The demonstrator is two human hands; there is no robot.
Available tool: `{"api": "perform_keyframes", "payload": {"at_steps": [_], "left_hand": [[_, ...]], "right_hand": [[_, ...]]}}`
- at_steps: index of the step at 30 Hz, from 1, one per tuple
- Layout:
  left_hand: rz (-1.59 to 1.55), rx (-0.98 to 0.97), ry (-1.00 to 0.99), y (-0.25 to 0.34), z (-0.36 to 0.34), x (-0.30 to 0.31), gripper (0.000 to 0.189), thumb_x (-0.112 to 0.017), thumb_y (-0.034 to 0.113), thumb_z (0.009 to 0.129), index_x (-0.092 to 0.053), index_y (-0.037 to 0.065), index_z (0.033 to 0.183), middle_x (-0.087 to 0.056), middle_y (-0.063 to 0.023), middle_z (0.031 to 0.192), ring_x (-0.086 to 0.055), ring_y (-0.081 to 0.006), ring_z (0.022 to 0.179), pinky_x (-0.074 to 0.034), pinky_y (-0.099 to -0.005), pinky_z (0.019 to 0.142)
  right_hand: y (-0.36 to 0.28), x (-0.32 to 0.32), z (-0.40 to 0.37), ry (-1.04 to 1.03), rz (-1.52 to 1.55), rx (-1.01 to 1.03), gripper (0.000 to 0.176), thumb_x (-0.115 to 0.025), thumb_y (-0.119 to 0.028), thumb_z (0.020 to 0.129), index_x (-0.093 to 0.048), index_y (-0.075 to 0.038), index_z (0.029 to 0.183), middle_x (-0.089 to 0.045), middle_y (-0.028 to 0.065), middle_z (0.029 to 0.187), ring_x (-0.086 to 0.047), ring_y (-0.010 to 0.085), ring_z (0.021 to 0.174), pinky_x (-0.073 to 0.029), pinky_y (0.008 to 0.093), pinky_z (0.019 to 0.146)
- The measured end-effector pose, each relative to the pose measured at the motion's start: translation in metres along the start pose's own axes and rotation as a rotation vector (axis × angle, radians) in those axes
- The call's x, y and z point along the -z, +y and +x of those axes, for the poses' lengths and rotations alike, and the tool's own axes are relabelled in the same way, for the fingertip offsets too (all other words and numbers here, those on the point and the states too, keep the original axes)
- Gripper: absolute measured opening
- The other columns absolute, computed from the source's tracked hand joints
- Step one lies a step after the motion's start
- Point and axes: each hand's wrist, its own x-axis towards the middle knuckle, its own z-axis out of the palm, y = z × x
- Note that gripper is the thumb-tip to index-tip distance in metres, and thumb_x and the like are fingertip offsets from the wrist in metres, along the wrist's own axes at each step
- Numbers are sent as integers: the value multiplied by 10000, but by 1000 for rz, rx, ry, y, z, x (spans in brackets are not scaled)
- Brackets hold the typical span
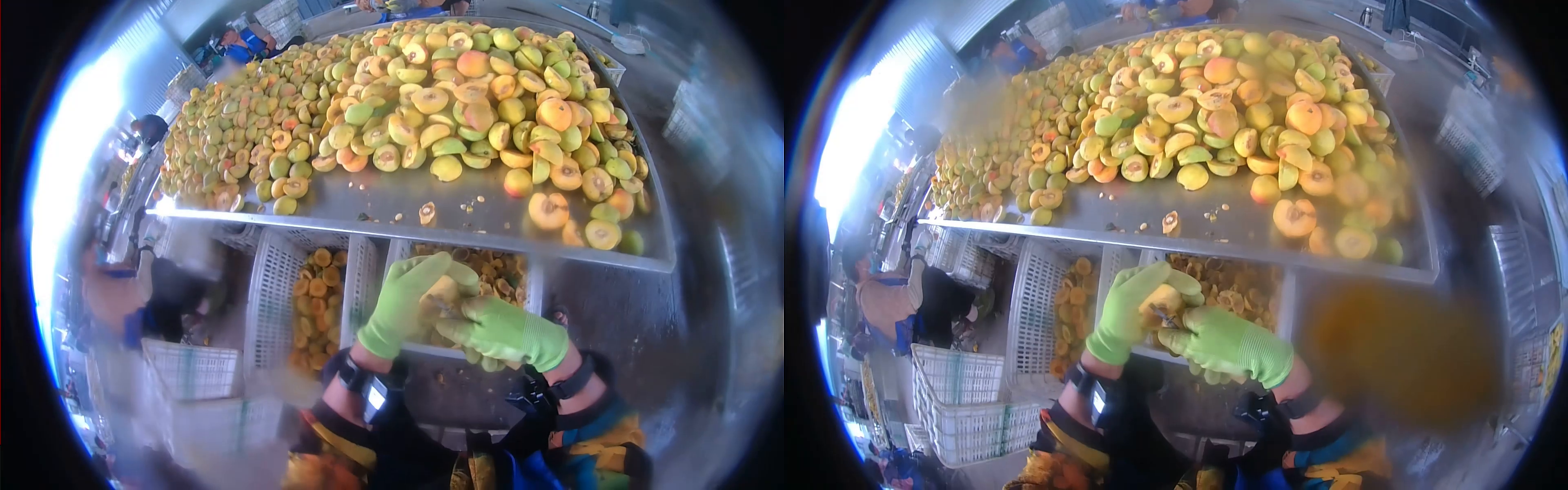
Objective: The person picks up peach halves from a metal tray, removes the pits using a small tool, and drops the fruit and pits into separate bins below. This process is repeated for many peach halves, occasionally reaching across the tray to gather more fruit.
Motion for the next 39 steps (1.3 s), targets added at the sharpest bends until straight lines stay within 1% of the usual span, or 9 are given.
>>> {"api": "perform_keyframes", "payload": {"at_steps": [2,12,14,20,22,27,32,34,39], "left_hand": [[-456,619,-91,5,5,3,365,-619,298,934,-681,-52,1018,-692,-128,828,-668,-182,739,-552,-315,698],[226,281,-140,-26,14,-10,326,-623,276,930,-687,-39,982,-696,-138,809,-658,-182,694,-559,-336,611],[-799,599,324,-22,23,1,397,-553,350,959,-664,-27,1012,-698,-144,869,-683,-248,752,-569,-374,677],[-856,373,587,-11,3,49,442,-527,399,966,-614,-12,1103,-667,-178,1065,-664,-325,924,-557,-399,780],[-680,351,756,7,-22,76,435,-544,372,967,-619,-26,1124,-676,-158,1061,-671,-286,926,-552,-394,816],[1257,472,732,-17,-108,201,541,-620,352,914,-531,-2,1314,-589,-198,1273,-544,-349,1180,-425,-446,1000],[1330,209,717,-35,-8,238,638,-651,404,863,-490,24,1350,-585,-205,1275,-515,-378,1213,-397,-471,1020],[1368,661,585,-61,42,259,580,-607,427,876,-524,55,1314,-623,-189,1217,-546,-367,1170,-413,-464,995],[1474,605,558,-147,85,299,448,-560,374,893,-568,76,1228,-659,-183,1087,-617,-358,1035,-493,-450,852]], "right_hand": [[-3,-2,-5,59,11,-30,405,-587,-444,950,-608,-39,941,-502,-6,633,-391,50,448,-284,207,363],[25,28,13,-72,72,-93,480,-614,-516,909,-660,-49,1008,-556,18,638,-457,82,473,-342,238,399],[22,28,10,-74,219,40,335,-620,-327,948,-644,-52,1138,-608,7,720,-431,44,466,-328,192,380],[20,22,13,171,-57,-66,318,-620,-360,927,-674,-47,948,-638,100,674,-596,186,540,-454,329,468],[108,37,56,622,-1077,375,323,-651,-372,882,-677,-56,943,-640,118,730,-622,290,681,-497,416,630],[93,21,37,696,-910,391,274,-657,-322,865,-640,-58,936,-660,172,872,-634,384,795,-497,479,692],[85,23,38,634,-1035,436,321,-599,-387,882,-653,-90,988,-674,183,831,-644,378,787,-502,489,688],[83,23,48,624,-944,301,305,-584,-387,896,-644,-90,933,-657,182,784,-644,368,759,-501,492,665],[57,14,49,575,-911,220,259,-664,-322,884,-616,-69,910,-638,200,811,-648,367,773,-506,452,676]]}}
